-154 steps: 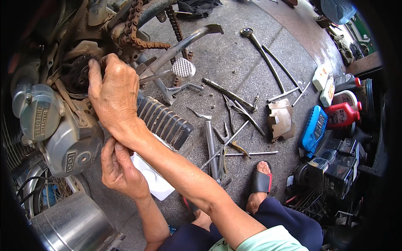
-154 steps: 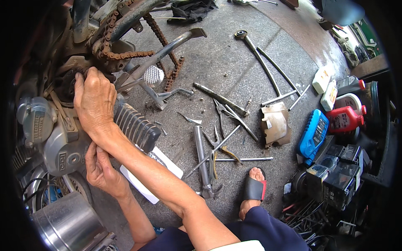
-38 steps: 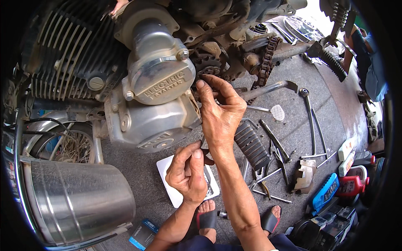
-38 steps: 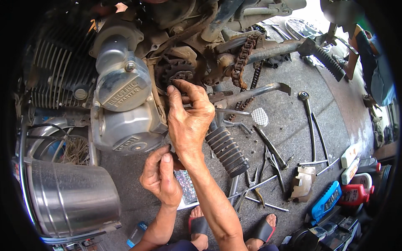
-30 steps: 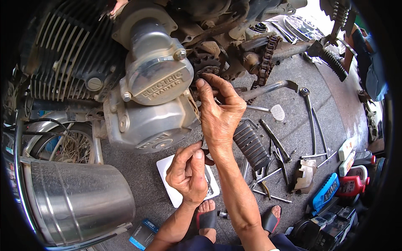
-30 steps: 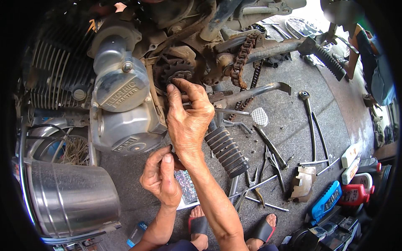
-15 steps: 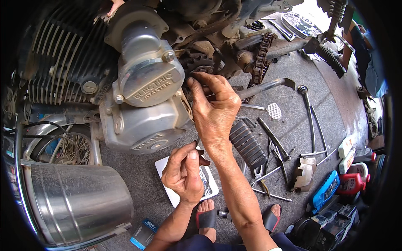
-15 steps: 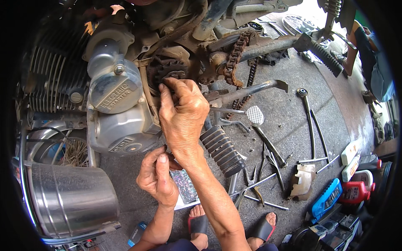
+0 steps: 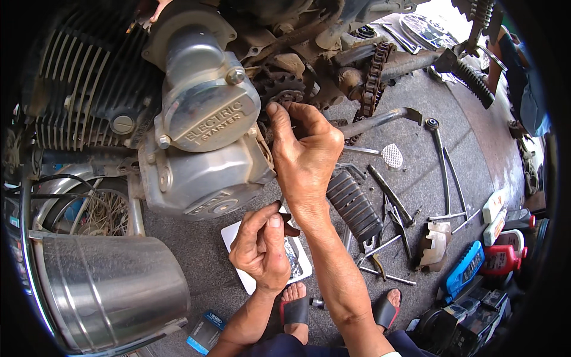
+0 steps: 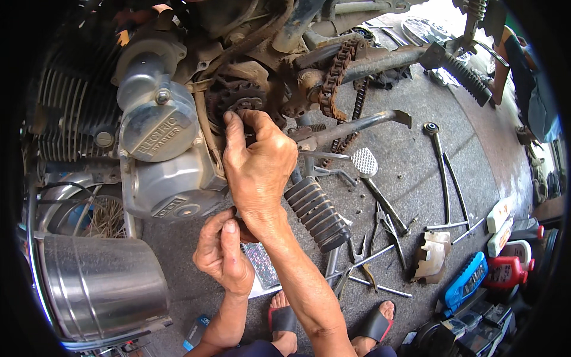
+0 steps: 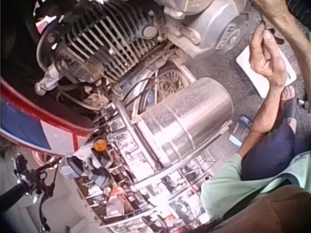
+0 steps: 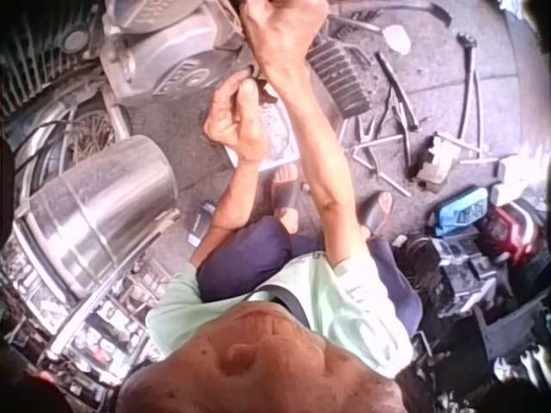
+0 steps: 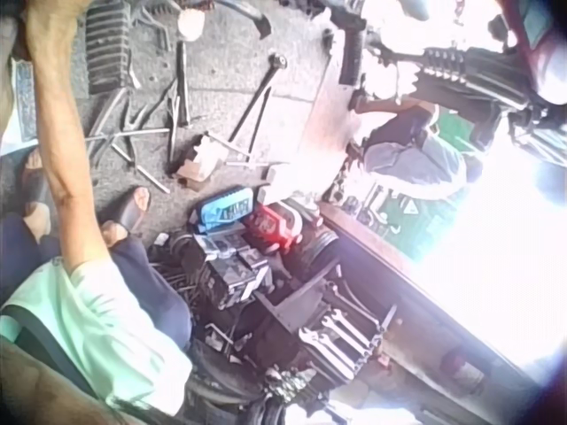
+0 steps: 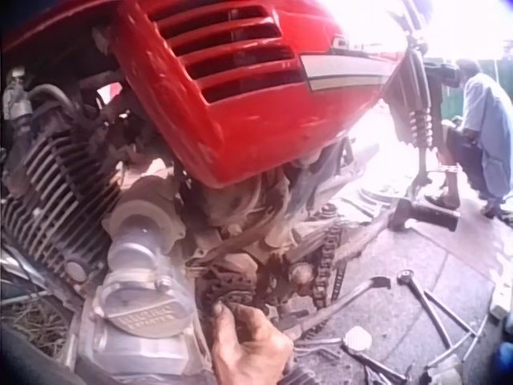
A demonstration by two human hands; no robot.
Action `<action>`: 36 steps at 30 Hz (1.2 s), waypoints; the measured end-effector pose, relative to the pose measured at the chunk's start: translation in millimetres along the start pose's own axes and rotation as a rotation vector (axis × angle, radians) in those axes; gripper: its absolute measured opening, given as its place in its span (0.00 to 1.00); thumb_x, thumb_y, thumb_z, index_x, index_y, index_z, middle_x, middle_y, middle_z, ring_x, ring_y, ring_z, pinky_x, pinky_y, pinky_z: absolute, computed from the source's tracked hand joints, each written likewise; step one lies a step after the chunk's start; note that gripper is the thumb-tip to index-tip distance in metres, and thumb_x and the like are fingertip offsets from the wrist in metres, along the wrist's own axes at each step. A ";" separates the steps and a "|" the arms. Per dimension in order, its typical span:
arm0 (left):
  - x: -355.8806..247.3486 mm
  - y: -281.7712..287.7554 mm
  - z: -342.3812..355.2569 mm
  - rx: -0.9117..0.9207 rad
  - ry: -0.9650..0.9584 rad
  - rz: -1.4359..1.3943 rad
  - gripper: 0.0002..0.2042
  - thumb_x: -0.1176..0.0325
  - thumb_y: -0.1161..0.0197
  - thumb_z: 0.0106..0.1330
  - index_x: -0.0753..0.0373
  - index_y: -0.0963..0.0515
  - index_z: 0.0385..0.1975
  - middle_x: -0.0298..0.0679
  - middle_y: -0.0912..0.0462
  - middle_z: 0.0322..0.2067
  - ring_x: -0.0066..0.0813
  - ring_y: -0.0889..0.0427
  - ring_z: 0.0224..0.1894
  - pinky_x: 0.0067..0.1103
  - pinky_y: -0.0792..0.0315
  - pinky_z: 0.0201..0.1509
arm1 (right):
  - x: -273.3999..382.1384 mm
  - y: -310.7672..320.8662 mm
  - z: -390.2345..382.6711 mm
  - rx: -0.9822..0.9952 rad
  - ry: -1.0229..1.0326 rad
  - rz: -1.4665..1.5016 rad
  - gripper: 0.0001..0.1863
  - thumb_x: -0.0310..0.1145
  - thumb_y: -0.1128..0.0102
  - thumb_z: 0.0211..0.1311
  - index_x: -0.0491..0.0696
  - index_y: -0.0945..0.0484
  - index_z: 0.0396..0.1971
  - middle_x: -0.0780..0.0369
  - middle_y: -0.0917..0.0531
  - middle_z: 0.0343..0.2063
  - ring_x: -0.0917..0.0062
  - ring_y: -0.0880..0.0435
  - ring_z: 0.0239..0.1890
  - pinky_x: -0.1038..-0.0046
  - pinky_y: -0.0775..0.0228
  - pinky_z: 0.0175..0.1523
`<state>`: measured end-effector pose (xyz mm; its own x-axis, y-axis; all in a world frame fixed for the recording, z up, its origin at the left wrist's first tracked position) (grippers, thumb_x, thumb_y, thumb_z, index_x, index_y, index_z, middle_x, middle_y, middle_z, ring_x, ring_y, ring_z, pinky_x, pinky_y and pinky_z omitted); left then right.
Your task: The person works on a motorcycle engine, removing and handling a chain and sprocket. They use a wrench and other tools to adjust components near the electric starter. The person also picks up and places a plastic tray with small parts.
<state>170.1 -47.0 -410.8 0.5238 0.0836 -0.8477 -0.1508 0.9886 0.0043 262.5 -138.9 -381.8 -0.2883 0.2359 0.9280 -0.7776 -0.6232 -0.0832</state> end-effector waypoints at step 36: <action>2.6 -0.2 -6.9 0.032 0.068 0.022 0.08 0.79 0.43 0.68 0.74 0.21 0.43 0.43 0.18 0.33 0.21 0.21 0.22 0.16 0.26 0.25 | 18.8 5.9 14.0 0.143 0.041 -0.303 0.18 0.36 0.41 0.62 0.40 0.21 0.17 0.48 0.21 0.16 0.51 0.19 0.21 0.55 0.27 0.29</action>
<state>165.8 -47.8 -416.7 0.4627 0.0973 -0.8811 -0.1341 0.9902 0.0389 260.3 -148.6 -359.8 -0.0805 0.4548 0.8869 -0.7458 -0.6178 0.2491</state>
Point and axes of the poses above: each hand's wrist, its own z-axis towards the middle knuckle, its own y-axis out of the back of the hand, x = y × z, the point moved 1 cm from there along z, towards the middle knuckle
